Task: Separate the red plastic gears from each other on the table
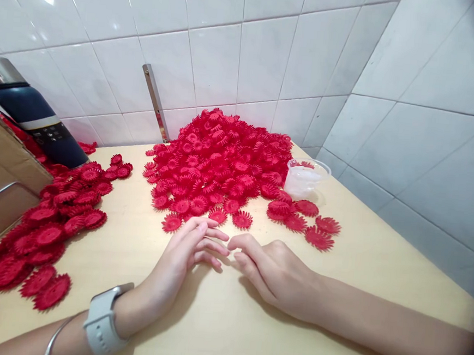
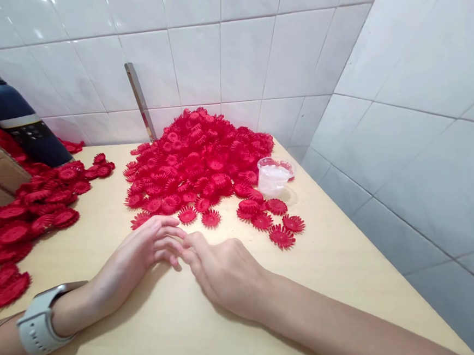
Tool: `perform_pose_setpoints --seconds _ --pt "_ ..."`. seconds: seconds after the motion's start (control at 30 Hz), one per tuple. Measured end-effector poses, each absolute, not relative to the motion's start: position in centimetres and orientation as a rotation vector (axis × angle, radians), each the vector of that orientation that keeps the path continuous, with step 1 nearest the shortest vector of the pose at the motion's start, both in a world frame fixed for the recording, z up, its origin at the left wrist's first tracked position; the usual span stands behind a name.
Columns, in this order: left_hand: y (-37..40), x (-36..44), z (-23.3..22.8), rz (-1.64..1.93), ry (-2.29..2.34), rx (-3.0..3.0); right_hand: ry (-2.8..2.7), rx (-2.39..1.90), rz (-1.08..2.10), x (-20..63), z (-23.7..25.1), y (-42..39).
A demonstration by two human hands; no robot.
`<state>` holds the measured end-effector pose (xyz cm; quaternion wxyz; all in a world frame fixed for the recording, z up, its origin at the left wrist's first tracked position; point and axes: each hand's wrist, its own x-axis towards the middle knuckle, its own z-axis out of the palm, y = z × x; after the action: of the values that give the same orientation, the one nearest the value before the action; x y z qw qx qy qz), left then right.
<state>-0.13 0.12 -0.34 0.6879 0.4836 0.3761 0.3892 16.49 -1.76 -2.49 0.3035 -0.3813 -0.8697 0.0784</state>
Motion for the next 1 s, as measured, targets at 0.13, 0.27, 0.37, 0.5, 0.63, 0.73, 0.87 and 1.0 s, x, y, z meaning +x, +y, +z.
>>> perform_pose_setpoints --seconds 0.13,0.27,0.37,0.5,0.63,0.73,0.87,1.0 --pt "0.11 -0.09 -0.30 0.873 0.851 1.076 -2.404 -1.003 0.207 16.73 -2.60 -1.92" --pt "0.10 -0.07 -0.25 0.888 0.851 1.050 -2.368 -0.925 0.276 16.88 -2.68 -1.86" --pt "0.00 -0.09 -0.20 0.878 0.835 1.039 -2.201 -0.851 0.243 16.75 -2.55 -1.72" --pt "-0.27 -0.19 -0.12 0.771 0.810 1.057 -2.135 -0.706 0.242 16.46 -2.32 -1.61" --pt "-0.38 -0.21 -0.14 0.719 0.802 1.137 -2.094 -0.655 0.278 16.35 -2.60 -1.45" --pt "-0.27 -0.13 -0.05 0.750 0.885 1.118 -1.963 -0.646 0.253 16.38 -2.84 -1.41" --pt "-0.21 -0.15 0.10 0.732 0.879 1.078 -1.901 -0.581 0.188 16.53 -2.84 -1.71" --pt "-0.38 -0.26 0.06 0.706 0.755 1.136 -2.011 -0.510 0.206 16.51 -2.78 -1.90"
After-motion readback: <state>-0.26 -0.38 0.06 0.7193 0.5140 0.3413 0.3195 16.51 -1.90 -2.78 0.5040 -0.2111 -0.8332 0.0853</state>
